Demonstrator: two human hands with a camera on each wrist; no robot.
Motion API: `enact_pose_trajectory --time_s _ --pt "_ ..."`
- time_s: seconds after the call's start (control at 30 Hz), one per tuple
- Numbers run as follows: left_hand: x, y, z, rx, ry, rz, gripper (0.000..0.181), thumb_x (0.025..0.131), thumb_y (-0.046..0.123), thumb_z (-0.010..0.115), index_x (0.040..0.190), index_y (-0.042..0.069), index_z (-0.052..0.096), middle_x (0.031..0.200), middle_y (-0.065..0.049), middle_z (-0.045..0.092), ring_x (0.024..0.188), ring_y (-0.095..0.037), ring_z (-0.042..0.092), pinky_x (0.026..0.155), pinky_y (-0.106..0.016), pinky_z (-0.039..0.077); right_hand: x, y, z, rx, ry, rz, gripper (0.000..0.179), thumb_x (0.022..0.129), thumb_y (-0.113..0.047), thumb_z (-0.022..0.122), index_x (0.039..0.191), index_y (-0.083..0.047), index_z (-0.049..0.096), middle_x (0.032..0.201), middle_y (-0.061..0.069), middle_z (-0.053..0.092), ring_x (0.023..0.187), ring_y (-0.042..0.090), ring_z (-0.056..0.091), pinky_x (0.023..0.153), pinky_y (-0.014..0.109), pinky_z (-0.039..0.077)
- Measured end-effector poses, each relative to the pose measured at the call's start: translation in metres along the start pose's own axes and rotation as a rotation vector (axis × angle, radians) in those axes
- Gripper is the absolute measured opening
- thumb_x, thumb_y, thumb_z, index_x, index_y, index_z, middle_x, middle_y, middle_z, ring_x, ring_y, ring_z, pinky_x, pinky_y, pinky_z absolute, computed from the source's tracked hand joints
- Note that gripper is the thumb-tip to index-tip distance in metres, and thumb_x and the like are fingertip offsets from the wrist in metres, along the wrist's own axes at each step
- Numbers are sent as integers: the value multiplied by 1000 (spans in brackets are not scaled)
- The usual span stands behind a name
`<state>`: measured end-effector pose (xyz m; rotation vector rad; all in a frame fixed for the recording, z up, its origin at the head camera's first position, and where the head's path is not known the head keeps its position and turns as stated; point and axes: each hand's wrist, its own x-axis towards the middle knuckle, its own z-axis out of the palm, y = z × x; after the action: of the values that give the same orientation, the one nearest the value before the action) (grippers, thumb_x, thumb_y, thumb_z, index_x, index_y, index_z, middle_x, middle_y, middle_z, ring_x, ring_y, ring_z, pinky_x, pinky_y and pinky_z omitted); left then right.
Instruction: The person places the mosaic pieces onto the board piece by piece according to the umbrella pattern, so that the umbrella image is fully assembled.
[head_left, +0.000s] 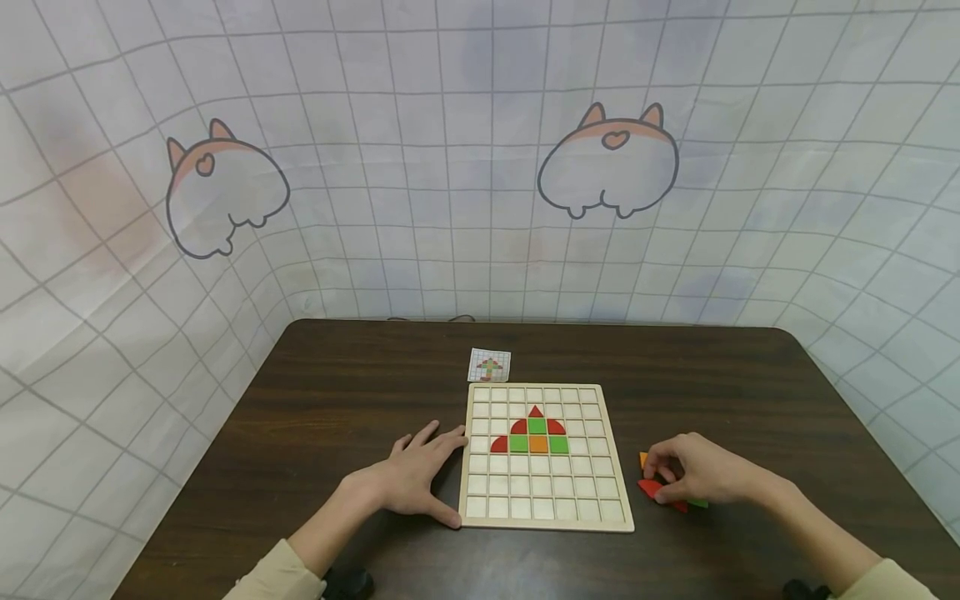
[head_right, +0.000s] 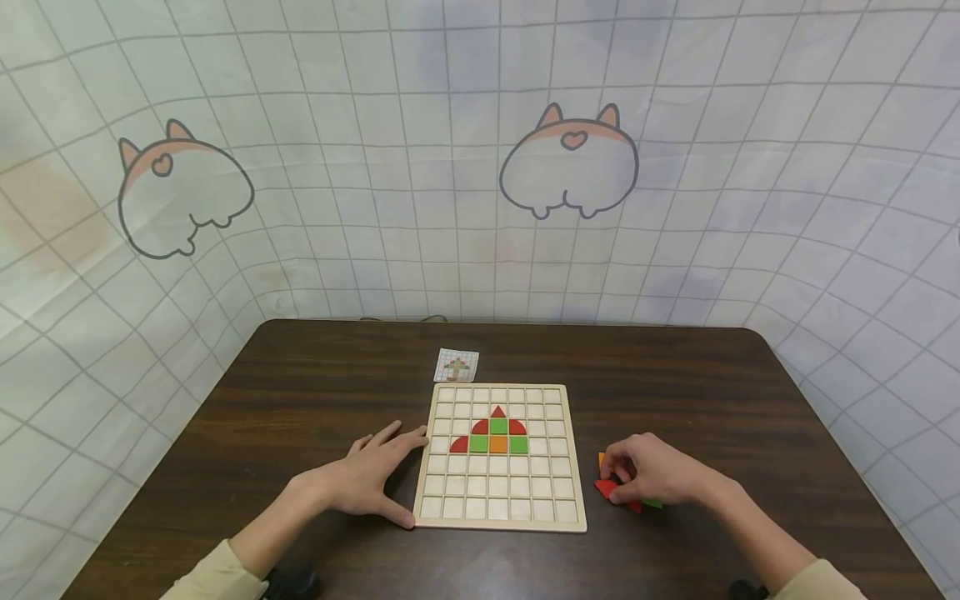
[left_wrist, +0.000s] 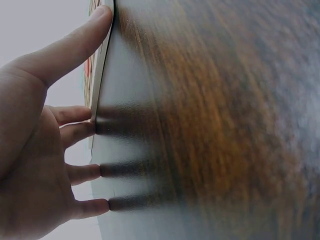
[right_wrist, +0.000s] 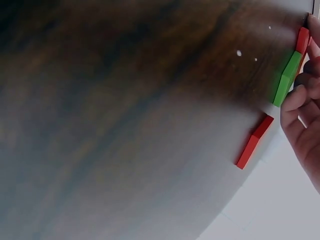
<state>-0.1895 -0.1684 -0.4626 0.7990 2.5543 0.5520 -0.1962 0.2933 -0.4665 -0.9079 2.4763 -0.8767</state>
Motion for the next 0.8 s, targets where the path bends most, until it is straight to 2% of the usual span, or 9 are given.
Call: enact_pose_trajectory --time_s 0.43,0.8 --pt "1 -2 1 7 0 1 109 78 61 83 162 15 31 169 -4 21 155 -40 5 112 -72 14 6 -11 -9 -25 63 7 19 89 -26 83 97 -16 69 70 -13 51 63 1 48 64 25 44" --pt "2 -1 1 2 -5 -2 108 79 61 83 162 15 31 170 -5 19 155 -40 4 113 -72 12 30 -24 -4 -44 106 39 19 90 -22 82 95 -13 67 71 -10 49 62 3 43 64 26 41"
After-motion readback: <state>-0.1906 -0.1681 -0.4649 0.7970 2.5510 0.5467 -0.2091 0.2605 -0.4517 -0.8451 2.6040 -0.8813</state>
